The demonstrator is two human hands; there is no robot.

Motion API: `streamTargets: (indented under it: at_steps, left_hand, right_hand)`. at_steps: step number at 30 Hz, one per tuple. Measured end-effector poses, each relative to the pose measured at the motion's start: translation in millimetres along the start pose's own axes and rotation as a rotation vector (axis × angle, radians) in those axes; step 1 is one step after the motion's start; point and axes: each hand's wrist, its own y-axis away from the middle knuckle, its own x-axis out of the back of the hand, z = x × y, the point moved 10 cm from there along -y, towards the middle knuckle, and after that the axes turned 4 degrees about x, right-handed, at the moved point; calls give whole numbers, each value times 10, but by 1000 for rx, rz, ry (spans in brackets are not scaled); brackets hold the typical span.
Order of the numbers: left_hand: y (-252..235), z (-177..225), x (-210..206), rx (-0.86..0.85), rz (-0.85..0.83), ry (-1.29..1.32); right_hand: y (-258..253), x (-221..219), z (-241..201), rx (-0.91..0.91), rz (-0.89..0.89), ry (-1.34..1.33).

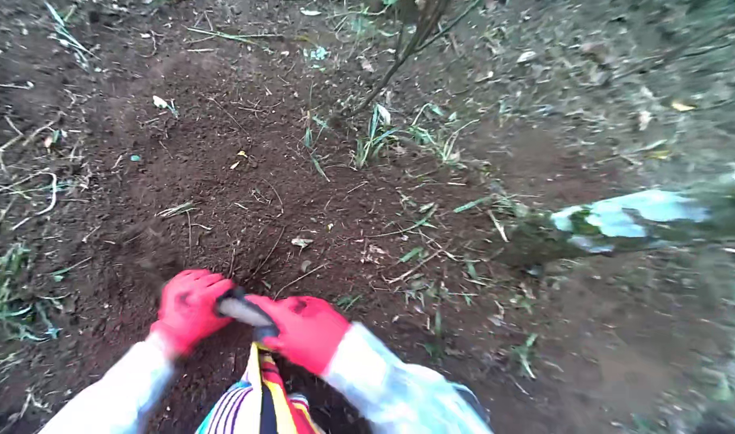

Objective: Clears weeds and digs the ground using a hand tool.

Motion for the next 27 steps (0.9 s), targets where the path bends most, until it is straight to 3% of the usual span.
streamTargets:
  at_steps: [3,6,8,9,12,15,18,19,20,21,23,25,27]
  left_hand:
    - [-782,939,-600,-217,55,216]
    - [-1653,2249,-1166,-491,-167,453]
    - [-1888,2991,-1059,-633,-322,520]
    - [-1831,3154,-942,-652,-368,511]
    - [-1519,2799,-472,-606,-311,383]
    - [-788,1800,-369,-423,-336,216]
    - [324,888,-828,-70,-547,152]
    - [684,750,-1079,-68,-416,162]
    - [876,780,-1256,-103,-250,211]
    - [825,976,-1330,-132,-200,299]
    - [292,1630,-1224,-136,-336,502]
    - [-176,2190,-1110,-234,-263,652]
    - [-549,2657,-1096,-415,-296,759]
  right_hand:
    - [856,431,622,-284,267,163]
    - [1759,908,954,-570,524,269]
    - [2333,1051,1151,-694,602,129]
    - [2570,1038,1244,-678,610,68]
    - [2604,946,1436,-417,542,-126]
    - [1695,587,1202,-57,417,-157]
    - [819,14,794,131,102,-204]
    - [740,-114,719,134,14,-175]
    - [783,-159,719,89,-34,-105]
    - [932,-110,811,-26,-63,-6]
    - [1387,106,1086,-250,-21,152]
    - [1878,389,1160,-371,125,275]
    - [2325,636,1033,-363,398,390]
